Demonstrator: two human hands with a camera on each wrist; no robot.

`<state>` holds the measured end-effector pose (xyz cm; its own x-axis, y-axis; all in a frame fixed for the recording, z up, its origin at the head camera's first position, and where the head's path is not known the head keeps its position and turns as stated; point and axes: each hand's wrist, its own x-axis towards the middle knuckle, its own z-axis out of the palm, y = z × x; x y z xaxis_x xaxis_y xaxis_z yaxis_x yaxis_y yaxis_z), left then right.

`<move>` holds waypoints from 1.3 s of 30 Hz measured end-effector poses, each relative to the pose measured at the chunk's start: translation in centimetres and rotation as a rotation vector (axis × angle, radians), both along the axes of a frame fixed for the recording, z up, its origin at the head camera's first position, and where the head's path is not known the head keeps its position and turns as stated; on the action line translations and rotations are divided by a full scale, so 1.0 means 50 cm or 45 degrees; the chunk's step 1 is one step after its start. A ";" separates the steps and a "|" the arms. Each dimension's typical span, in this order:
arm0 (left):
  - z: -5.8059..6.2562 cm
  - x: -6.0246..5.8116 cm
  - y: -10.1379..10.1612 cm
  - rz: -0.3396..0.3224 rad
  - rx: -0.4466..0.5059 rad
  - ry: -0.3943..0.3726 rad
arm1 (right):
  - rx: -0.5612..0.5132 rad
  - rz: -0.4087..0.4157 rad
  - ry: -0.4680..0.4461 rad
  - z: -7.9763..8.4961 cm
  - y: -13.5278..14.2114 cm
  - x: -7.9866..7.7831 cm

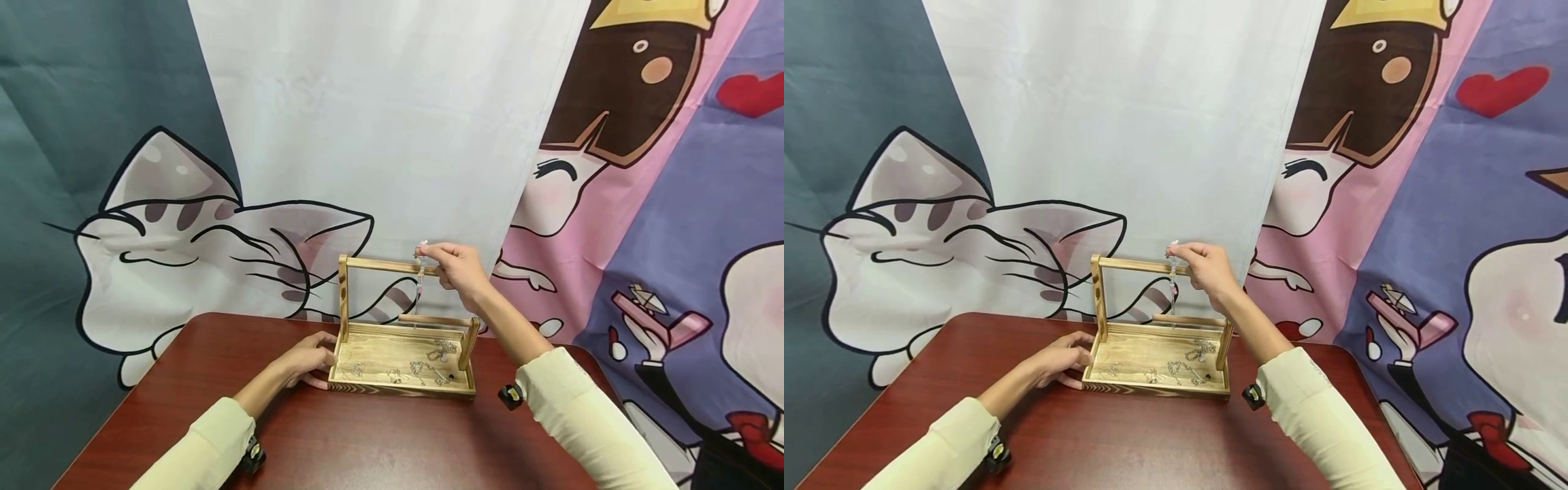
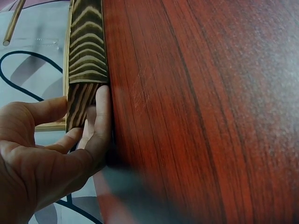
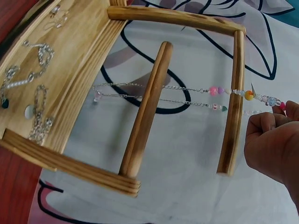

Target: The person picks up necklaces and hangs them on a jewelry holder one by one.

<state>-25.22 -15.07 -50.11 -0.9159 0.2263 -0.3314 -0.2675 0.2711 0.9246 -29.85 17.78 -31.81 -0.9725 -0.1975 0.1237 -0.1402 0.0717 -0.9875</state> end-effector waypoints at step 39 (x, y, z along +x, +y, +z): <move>-0.005 0.002 0.001 0.002 0.001 0.007 | -0.022 0.095 -0.012 -0.034 -0.176 0.007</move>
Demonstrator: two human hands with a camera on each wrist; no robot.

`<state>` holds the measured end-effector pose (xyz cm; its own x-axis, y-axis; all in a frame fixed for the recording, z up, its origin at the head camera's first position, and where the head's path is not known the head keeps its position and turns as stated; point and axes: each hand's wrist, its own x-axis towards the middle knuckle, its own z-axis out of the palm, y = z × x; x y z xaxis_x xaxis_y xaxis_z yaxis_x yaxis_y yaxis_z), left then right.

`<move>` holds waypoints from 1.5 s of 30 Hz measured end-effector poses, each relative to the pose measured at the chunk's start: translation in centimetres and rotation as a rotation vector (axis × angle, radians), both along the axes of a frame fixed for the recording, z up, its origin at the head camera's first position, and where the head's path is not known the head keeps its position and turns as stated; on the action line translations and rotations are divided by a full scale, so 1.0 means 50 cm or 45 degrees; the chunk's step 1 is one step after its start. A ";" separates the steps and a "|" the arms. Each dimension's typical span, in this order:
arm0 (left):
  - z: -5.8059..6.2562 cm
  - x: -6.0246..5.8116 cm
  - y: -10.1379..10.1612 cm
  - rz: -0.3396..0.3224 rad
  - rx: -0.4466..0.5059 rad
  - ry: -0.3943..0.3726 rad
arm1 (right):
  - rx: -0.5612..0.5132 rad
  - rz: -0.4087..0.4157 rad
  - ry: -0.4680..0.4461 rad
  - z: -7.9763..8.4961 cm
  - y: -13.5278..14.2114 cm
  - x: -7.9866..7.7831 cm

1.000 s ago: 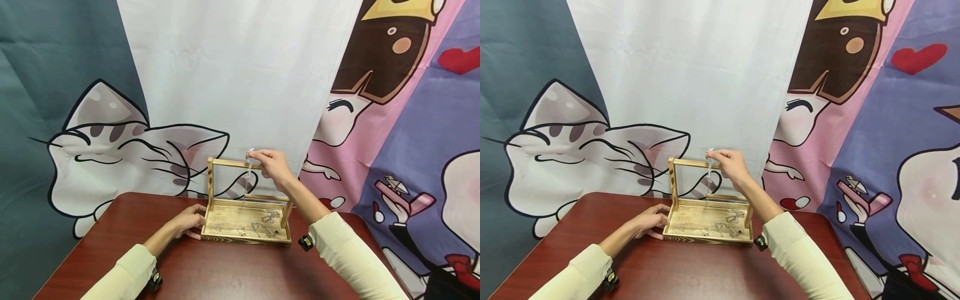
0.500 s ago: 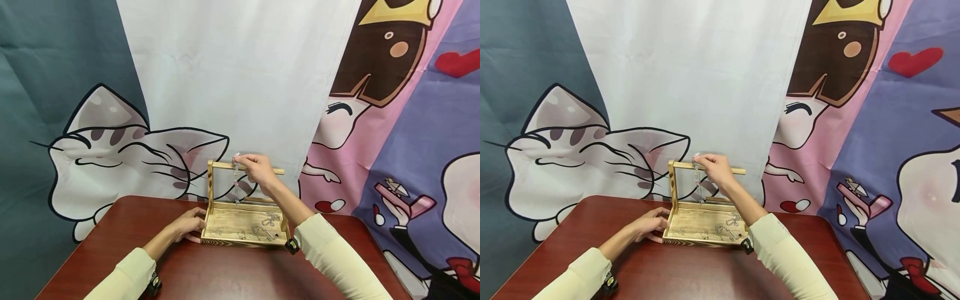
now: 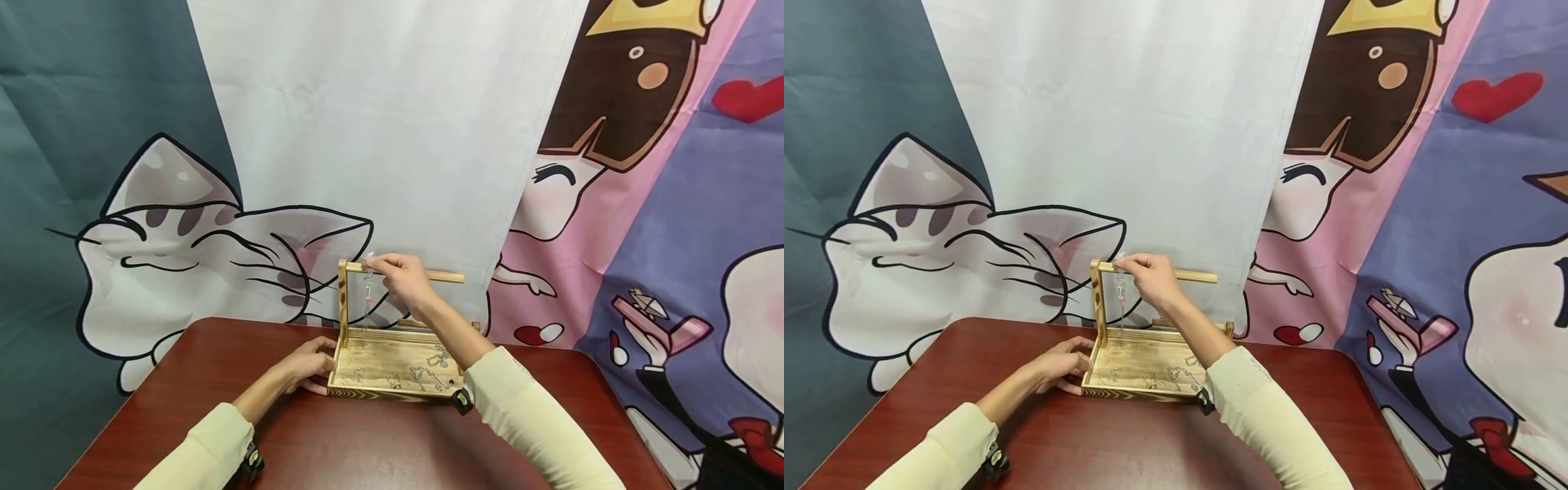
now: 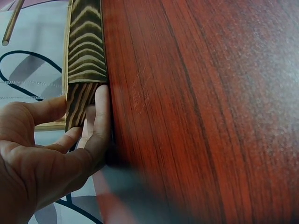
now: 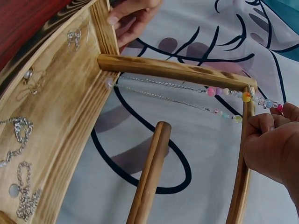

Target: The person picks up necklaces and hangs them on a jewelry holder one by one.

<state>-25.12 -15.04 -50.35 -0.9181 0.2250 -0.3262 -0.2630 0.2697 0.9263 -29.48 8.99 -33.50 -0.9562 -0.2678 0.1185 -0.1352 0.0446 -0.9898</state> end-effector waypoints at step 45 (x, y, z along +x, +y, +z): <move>0.006 -0.003 -0.001 -0.013 0.007 -0.016 | 0.606 0.145 0.421 -0.119 0.015 0.024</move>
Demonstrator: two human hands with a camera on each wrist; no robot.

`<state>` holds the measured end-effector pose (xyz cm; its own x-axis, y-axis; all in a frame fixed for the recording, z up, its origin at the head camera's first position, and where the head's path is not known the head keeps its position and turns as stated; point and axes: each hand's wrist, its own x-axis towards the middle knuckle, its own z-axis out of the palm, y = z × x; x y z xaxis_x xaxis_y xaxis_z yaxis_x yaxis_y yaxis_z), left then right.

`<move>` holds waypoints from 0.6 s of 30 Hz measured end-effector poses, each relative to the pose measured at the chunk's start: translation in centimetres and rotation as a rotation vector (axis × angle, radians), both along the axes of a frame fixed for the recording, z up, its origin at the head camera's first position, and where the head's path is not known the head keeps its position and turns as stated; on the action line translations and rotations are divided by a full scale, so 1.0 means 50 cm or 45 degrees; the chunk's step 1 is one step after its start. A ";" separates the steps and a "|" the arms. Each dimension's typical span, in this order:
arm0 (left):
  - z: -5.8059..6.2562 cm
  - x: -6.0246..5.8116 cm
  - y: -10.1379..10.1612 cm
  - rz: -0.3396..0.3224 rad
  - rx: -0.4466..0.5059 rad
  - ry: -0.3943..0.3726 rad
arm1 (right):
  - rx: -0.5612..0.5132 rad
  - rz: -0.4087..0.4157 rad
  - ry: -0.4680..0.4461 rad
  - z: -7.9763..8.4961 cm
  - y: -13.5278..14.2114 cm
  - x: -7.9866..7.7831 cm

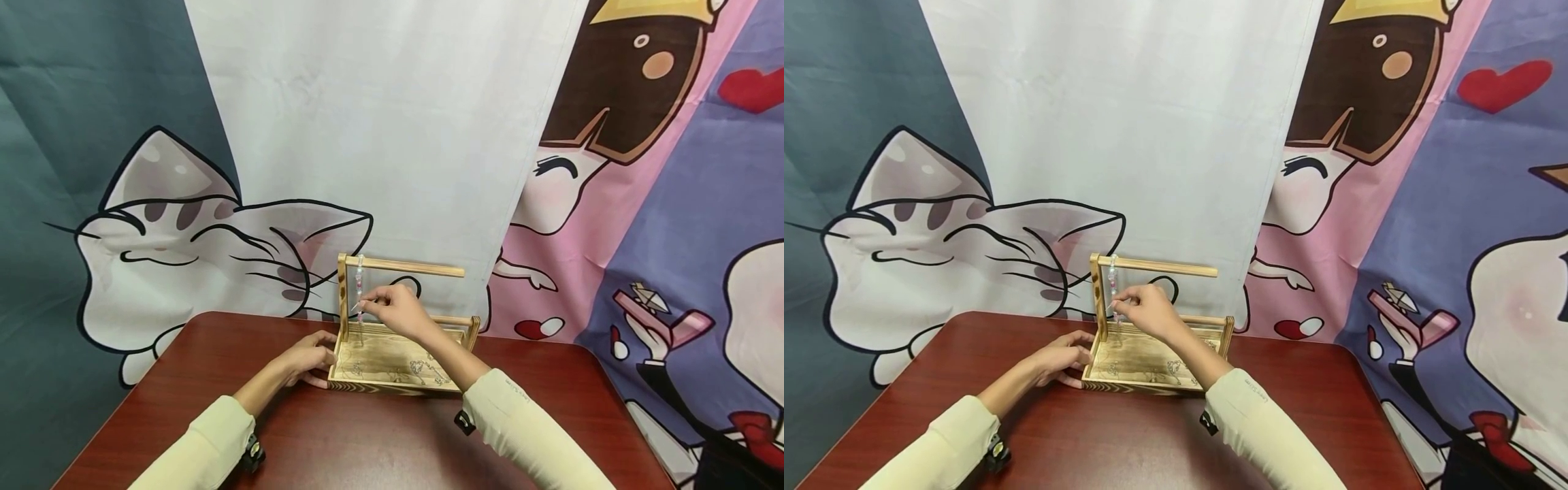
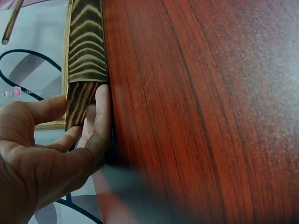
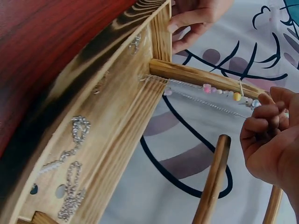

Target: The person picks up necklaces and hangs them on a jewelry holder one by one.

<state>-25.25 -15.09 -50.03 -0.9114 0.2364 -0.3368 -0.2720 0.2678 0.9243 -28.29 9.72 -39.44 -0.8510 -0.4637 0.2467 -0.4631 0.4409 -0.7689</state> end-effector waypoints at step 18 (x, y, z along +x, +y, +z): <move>0.002 0.003 0.001 0.011 -0.006 0.000 | 0.009 -0.018 -0.033 -0.052 0.032 0.040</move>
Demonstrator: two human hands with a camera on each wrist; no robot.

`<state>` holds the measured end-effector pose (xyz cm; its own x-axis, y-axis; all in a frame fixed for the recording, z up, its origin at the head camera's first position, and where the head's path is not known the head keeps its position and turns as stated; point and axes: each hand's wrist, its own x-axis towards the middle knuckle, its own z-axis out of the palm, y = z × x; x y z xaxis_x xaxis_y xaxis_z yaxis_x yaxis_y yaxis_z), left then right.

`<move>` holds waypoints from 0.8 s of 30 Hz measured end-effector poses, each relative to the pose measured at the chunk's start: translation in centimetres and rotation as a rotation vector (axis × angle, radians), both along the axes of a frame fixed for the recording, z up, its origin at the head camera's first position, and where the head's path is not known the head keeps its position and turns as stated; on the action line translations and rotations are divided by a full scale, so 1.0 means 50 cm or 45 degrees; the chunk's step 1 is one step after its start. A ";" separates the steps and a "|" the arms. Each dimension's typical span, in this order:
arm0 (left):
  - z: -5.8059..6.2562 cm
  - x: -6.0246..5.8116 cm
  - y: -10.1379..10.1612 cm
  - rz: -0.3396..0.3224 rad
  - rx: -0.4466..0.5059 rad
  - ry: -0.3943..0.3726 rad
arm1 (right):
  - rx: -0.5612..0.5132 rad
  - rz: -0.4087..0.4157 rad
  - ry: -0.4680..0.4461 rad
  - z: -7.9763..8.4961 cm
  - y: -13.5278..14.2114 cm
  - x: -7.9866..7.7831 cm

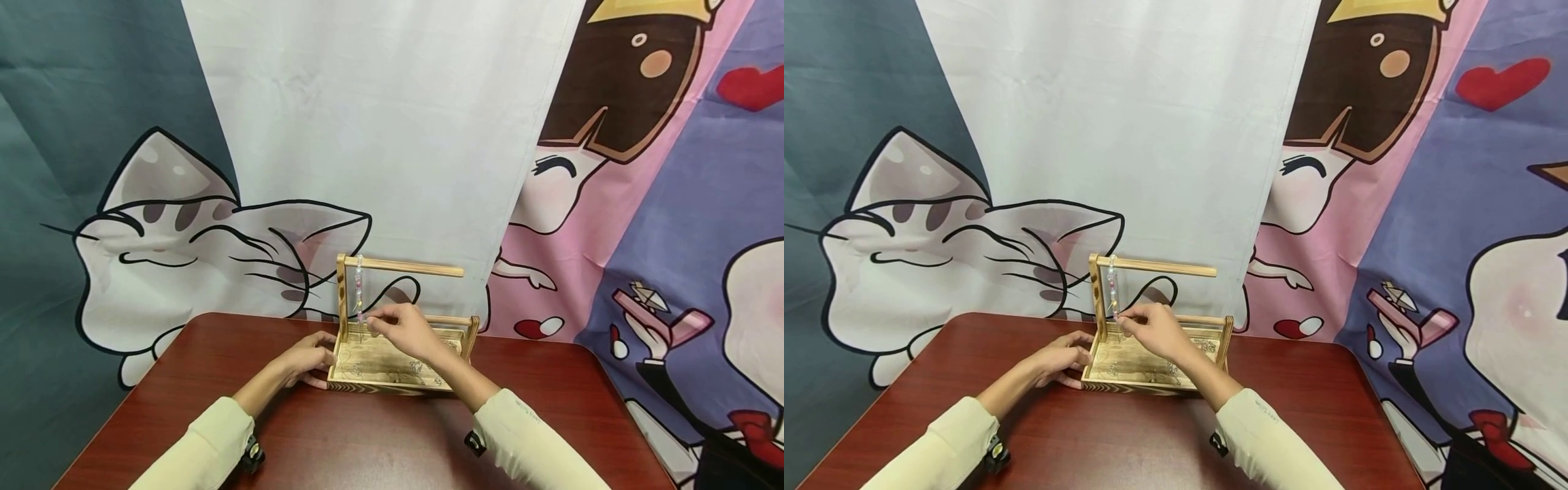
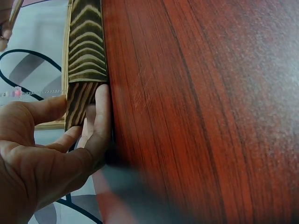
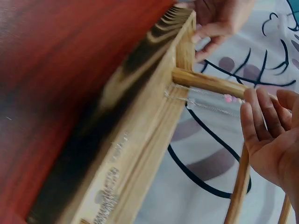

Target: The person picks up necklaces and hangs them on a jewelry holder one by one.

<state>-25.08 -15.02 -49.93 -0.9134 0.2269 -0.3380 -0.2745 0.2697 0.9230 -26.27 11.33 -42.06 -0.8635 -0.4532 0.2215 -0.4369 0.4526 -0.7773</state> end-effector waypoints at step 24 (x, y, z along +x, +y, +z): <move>-0.004 0.000 0.000 0.003 0.000 0.001 | 0.419 -0.280 0.047 -0.101 0.031 0.063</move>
